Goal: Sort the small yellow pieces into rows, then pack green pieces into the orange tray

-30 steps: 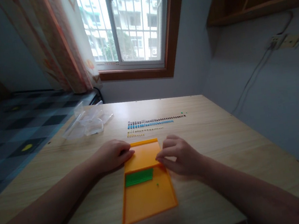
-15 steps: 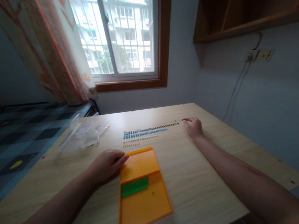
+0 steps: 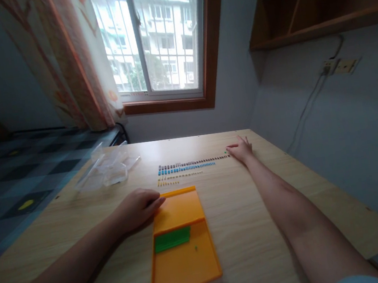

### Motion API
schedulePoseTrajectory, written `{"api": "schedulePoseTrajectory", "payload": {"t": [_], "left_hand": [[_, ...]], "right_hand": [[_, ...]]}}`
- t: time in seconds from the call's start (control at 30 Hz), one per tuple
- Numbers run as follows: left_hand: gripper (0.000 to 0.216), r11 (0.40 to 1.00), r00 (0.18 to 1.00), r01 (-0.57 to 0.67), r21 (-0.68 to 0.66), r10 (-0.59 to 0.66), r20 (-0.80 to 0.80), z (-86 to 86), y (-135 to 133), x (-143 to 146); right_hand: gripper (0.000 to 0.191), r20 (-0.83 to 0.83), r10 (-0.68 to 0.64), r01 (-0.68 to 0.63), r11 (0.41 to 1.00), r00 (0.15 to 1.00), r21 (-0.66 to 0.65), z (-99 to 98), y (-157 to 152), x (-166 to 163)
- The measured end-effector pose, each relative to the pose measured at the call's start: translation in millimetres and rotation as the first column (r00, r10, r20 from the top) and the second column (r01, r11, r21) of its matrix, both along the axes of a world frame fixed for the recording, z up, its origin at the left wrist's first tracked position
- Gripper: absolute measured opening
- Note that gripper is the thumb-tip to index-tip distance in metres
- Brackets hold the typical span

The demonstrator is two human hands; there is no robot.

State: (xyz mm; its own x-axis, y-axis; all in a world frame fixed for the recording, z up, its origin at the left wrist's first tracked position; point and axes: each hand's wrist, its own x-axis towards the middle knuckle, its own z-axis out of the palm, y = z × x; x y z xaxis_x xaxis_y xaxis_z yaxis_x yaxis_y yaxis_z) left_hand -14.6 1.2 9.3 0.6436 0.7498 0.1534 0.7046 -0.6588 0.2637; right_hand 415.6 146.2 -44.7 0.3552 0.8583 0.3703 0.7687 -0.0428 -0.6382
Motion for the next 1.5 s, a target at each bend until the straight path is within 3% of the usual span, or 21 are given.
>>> {"api": "schedulePoseTrajectory", "payload": {"t": [0.43, 0.97, 1.13, 1.27, 1.5], "left_hand": [[0.045, 1.000, 1.000, 0.008, 0.011, -0.008, -0.006, -1.7, 1, 0], [0.045, 1.000, 1.000, -0.002, -0.026, 0.002, 0.012, -0.1, 1, 1], [0.045, 1.000, 1.000, 0.003, -0.031, -0.003, 0.010, -0.3, 1, 0], [0.046, 1.000, 1.000, -0.006, -0.027, 0.006, 0.005, -1.4, 2, 1], [0.043, 1.000, 1.000, -0.005, -0.004, 0.005, -0.007, -0.7, 1, 1]], "right_hand": [[0.019, 0.082, 0.100, -0.091, 0.991, 0.992, -0.102, -6.1, 4, 6], [0.017, 0.112, 0.114, -0.109, 0.993, 0.987, -0.047, -8.5, 1, 6], [0.013, 0.073, 0.118, -0.121, 0.992, 0.990, 0.030, -9.9, 4, 7], [0.014, 0.029, 0.087, -0.091, 0.983, 0.996, 0.163, -7.1, 2, 7], [0.025, -0.035, 0.011, 0.004, 0.913, 0.999, 0.407, 10.1, -28, -12]]}}
